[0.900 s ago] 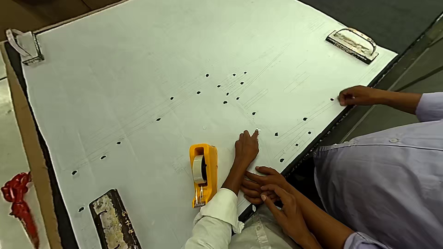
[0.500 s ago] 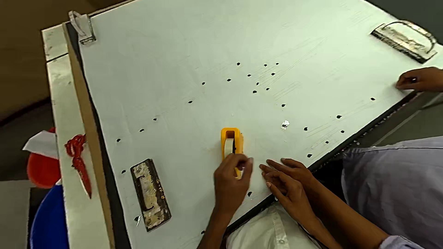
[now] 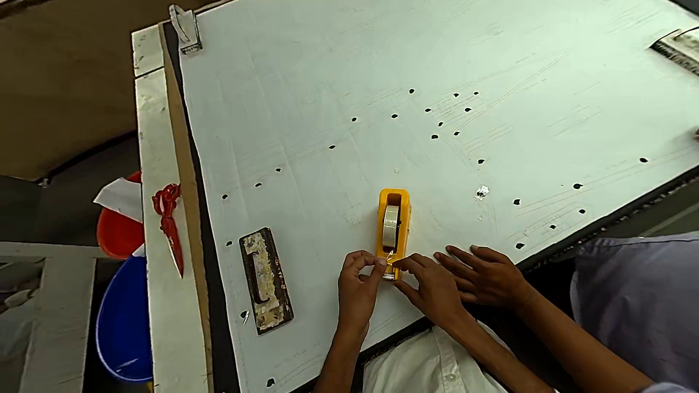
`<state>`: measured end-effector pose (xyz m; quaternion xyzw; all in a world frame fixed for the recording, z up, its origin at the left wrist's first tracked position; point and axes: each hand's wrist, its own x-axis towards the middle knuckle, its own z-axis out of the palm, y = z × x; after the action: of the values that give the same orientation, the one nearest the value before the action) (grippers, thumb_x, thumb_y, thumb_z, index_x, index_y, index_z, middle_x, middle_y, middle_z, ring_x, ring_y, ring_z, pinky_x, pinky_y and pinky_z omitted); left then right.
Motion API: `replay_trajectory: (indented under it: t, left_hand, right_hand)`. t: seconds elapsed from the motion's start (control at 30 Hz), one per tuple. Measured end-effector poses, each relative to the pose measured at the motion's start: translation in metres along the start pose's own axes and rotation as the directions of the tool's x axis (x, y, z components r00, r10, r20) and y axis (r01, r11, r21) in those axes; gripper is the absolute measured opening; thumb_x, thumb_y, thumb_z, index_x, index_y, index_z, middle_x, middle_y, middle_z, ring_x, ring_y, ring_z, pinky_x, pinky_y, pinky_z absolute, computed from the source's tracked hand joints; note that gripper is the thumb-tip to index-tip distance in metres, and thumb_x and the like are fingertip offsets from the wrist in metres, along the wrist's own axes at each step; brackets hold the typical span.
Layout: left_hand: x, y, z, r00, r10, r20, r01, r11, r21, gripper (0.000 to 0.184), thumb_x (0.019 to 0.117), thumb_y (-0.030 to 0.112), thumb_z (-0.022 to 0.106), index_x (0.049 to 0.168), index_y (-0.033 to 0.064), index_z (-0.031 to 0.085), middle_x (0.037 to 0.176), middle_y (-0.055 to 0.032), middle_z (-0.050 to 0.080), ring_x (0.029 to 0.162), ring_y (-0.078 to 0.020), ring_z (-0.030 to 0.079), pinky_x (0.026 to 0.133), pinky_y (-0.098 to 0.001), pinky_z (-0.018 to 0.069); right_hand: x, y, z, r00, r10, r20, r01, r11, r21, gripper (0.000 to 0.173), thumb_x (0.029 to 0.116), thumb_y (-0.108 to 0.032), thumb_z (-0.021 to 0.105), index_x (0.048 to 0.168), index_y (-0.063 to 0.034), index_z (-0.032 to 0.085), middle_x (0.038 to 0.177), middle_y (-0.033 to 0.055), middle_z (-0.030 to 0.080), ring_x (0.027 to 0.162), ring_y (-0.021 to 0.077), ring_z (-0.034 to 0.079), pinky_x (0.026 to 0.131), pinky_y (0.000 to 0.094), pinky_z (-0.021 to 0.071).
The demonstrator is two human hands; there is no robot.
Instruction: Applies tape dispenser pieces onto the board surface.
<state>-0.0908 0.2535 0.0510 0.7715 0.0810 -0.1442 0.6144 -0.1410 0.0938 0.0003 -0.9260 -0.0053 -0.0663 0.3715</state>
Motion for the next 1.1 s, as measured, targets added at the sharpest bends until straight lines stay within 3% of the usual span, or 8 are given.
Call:
replay_trajectory:
  t: [0.27, 0.4, 0.57, 0.7, 0.8, 0.83, 0.93, 1.1]
  left_hand:
    - [-0.036, -0.025, -0.012, 0.997, -0.077, -0.002, 0.077, 0.997, -0.002, 0.013, 0.0975, 0.011, 0.067, 0.093, 0.0006, 0.073, 0.078, -0.0071, 0.072, 0.073, -0.0168, 0.068, 0.069, -0.0284, 0.0556]
    - [-0.031, -0.041, -0.005, 0.985, -0.167, 0.046, 0.173, 0.961, -0.214, 0.014, 0.0987, 0.005, 0.063, 0.093, -0.0038, 0.072, 0.075, -0.0084, 0.069, 0.068, -0.0133, 0.063, 0.065, -0.0226, 0.0503]
    - [-0.023, -0.047, -0.003, 0.847, -0.464, 0.260, 0.526, 0.665, -0.529, 0.021, 0.1063, 0.010, 0.049, 0.094, 0.0017, 0.064, 0.074, -0.0050, 0.063, 0.062, -0.0119, 0.061, 0.059, -0.0252, 0.0548]
    - [-0.021, -0.051, -0.004, 0.795, -0.503, 0.339, 0.602, 0.588, -0.540, 0.023, 0.1071, 0.012, 0.045, 0.094, 0.0062, 0.064, 0.074, -0.0024, 0.063, 0.059, -0.0102, 0.061, 0.055, -0.0244, 0.0556]
    - [-0.031, -0.067, 0.008, 0.764, -0.549, 0.340, 0.645, 0.637, -0.421, 0.021, 0.1060, 0.010, 0.050, 0.094, 0.0040, 0.065, 0.073, -0.0021, 0.064, 0.057, -0.0080, 0.060, 0.054, -0.0215, 0.0534]
    - [-0.039, -0.070, 0.011, 0.788, -0.516, 0.336, 0.613, 0.711, -0.345, 0.019, 0.1050, 0.009, 0.051, 0.094, 0.0027, 0.066, 0.072, -0.0020, 0.065, 0.058, -0.0077, 0.060, 0.055, -0.0214, 0.0536]
    - [-0.053, -0.059, 0.027, 0.890, -0.284, 0.357, 0.362, 0.916, -0.172, 0.011, 0.0993, 0.003, 0.059, 0.096, -0.0015, 0.069, 0.073, -0.0036, 0.068, 0.060, -0.0074, 0.062, 0.057, -0.0209, 0.0536]
    - [-0.032, -0.014, 0.092, 0.900, 0.092, 0.426, -0.066, 0.995, -0.076, 0.012, 0.0945, 0.011, 0.067, 0.098, -0.0002, 0.072, 0.077, -0.0031, 0.070, 0.066, -0.0100, 0.066, 0.062, -0.0233, 0.0561]
  right_hand:
    - [-0.003, 0.000, 0.002, 0.999, 0.034, -0.023, -0.035, 0.999, -0.032, 0.027, 0.0889, -0.038, 0.076, 0.107, -0.0185, 0.074, 0.089, -0.0032, 0.070, 0.076, 0.0147, 0.067, 0.063, 0.0363, 0.0557]
    - [-0.002, 0.003, 0.001, 0.998, 0.060, -0.004, -0.060, 0.998, 0.024, 0.027, 0.0873, -0.036, 0.078, 0.108, -0.0190, 0.074, 0.089, -0.0048, 0.070, 0.075, 0.0123, 0.067, 0.064, 0.0345, 0.0569]
    - [-0.008, 0.013, -0.005, 0.985, 0.096, 0.146, -0.119, 0.981, 0.152, 0.031, 0.0939, -0.028, 0.072, 0.122, -0.0158, 0.070, 0.101, 0.0017, 0.071, 0.084, 0.0165, 0.069, 0.075, 0.0371, 0.0594]
    - [-0.027, 0.034, -0.027, 0.979, 0.187, 0.086, -0.198, 0.968, 0.151, 0.030, 0.0994, -0.032, 0.064, 0.125, -0.0176, 0.070, 0.107, 0.0018, 0.072, 0.089, 0.0141, 0.069, 0.080, 0.0341, 0.0588]
    - [-0.038, 0.052, -0.054, 0.965, 0.250, -0.083, -0.237, 0.961, 0.143, 0.029, 0.0978, -0.028, 0.067, 0.124, -0.0174, 0.071, 0.109, -0.0042, 0.073, 0.097, 0.0073, 0.069, 0.098, 0.0379, 0.0552]
    - [-0.039, 0.057, -0.066, 0.953, 0.274, -0.130, -0.255, 0.956, 0.145, 0.028, 0.0971, -0.029, 0.068, 0.124, -0.0190, 0.071, 0.111, -0.0060, 0.073, 0.098, 0.0057, 0.069, 0.099, 0.0379, 0.0550]
    - [-0.044, 0.070, -0.104, 0.904, 0.335, -0.265, -0.301, 0.940, 0.162, 0.025, 0.0981, -0.022, 0.066, 0.122, -0.0151, 0.071, 0.105, 0.0004, 0.071, 0.088, 0.0103, 0.068, 0.079, 0.0334, 0.0599]
    - [-0.051, 0.105, -0.160, 0.853, 0.305, -0.424, -0.308, 0.949, 0.063, 0.022, 0.1017, -0.011, 0.057, 0.117, -0.0055, 0.071, 0.121, 0.0080, 0.070, 0.110, 0.0185, 0.068, 0.095, 0.0413, 0.0570]
